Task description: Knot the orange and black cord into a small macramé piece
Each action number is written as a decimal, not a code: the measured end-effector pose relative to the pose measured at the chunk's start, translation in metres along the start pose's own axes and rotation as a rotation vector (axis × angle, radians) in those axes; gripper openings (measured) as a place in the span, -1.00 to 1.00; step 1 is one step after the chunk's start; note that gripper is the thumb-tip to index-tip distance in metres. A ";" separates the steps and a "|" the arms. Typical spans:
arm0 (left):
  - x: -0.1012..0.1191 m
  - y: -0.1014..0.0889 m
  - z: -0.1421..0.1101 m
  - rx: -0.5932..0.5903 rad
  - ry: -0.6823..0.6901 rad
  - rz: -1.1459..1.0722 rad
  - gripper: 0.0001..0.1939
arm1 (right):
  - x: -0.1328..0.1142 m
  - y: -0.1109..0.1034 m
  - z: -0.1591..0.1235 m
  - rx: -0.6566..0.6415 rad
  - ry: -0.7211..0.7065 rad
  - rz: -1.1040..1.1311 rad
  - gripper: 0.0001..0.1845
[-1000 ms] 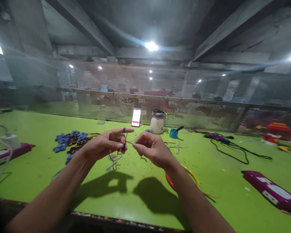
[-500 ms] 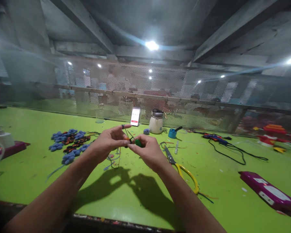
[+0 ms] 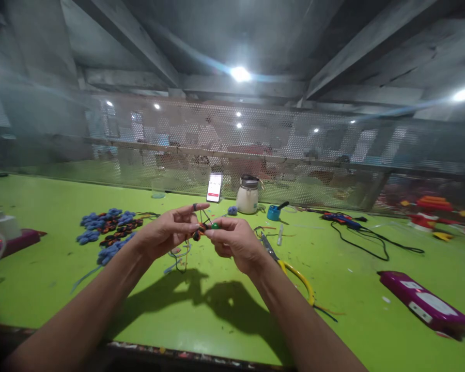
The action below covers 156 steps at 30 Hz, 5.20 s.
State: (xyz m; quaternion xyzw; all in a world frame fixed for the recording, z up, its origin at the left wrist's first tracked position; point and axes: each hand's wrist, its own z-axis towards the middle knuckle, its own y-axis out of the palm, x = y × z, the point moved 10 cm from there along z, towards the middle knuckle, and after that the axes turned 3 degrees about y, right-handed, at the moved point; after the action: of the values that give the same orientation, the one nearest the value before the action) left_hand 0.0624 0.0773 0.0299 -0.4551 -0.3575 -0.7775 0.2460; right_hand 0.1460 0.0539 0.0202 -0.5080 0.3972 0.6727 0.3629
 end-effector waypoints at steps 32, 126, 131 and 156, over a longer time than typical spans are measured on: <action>0.009 0.034 -0.011 -0.215 0.046 0.018 -0.31 | -0.009 0.000 -0.005 -0.158 -0.078 -0.032 -0.85; 0.029 0.011 -0.011 0.273 0.433 1.241 -0.32 | 0.034 -0.026 0.012 0.329 -0.013 0.049 -0.55; 0.037 0.025 -0.020 0.314 0.604 1.181 -0.46 | 0.027 -0.023 0.008 0.355 -0.077 0.159 -0.60; 0.010 -0.011 0.000 0.096 0.062 0.316 -0.19 | -0.019 -0.017 0.003 0.136 -0.245 -0.507 -0.70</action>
State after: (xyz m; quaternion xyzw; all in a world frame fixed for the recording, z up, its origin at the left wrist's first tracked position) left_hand 0.0499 0.0840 0.0347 -0.4691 -0.3103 -0.7249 0.3977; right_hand 0.1646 0.0621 0.0364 -0.4805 0.2548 0.5888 0.5979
